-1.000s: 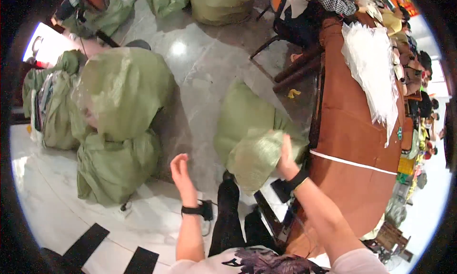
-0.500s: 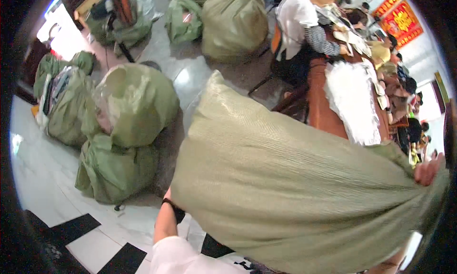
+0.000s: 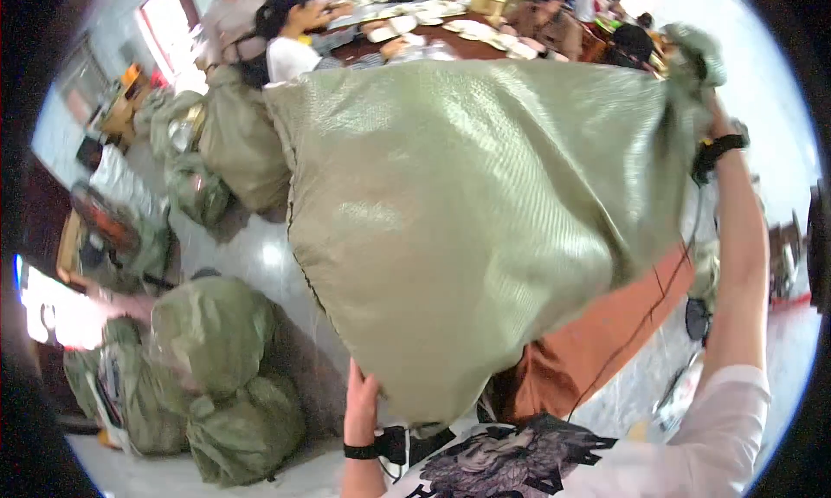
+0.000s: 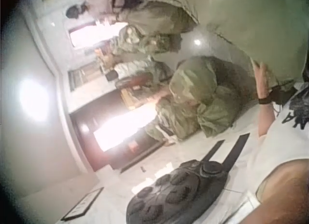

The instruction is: Packing white slippers into clear plastic bags and then into a larger green transport bag.

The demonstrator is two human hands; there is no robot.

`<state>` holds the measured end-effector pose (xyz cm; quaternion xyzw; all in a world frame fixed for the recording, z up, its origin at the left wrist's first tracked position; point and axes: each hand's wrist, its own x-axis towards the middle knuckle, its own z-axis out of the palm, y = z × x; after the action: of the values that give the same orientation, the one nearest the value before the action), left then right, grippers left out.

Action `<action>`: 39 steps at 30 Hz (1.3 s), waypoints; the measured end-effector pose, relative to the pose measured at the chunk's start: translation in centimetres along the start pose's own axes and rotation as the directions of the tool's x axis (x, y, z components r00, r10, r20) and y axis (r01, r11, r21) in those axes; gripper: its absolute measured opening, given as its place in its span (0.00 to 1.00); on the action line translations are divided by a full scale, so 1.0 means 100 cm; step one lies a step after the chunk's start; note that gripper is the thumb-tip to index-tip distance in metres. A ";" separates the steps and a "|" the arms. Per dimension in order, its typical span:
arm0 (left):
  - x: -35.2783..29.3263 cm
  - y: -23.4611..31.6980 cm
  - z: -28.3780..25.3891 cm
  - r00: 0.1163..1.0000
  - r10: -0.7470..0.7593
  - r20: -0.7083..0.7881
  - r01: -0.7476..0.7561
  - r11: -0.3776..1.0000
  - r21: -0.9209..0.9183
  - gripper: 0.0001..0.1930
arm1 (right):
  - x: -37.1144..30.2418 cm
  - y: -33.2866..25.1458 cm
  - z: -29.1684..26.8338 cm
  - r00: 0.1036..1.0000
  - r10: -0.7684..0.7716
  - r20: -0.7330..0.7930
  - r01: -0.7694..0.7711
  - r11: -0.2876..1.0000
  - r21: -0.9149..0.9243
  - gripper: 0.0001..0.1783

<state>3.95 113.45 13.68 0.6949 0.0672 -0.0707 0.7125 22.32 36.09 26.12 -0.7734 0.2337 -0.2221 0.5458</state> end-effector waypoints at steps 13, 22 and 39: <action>-0.053 0.057 0.338 0.639 0.573 0.513 -0.760 0.572 0.309 0.14 | -0.342 -0.112 0.044 0.872 -0.189 0.452 0.375 0.852 -0.366 0.18; -0.100 0.035 0.350 0.711 0.484 0.511 -0.571 0.821 0.017 0.08 | -0.319 -0.046 0.052 0.861 -0.285 0.421 0.412 0.877 -0.249 0.14; -0.016 -0.137 0.288 0.928 -0.223 0.299 0.356 0.767 -0.534 0.42 | -0.208 -0.188 -0.048 0.788 -0.587 0.186 0.606 0.687 -0.402 0.12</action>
<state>-0.31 84.34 1.30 0.4139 0.1140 -0.2323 0.8728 5.26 50.63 43.61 -0.9141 0.0023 -0.3119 0.2591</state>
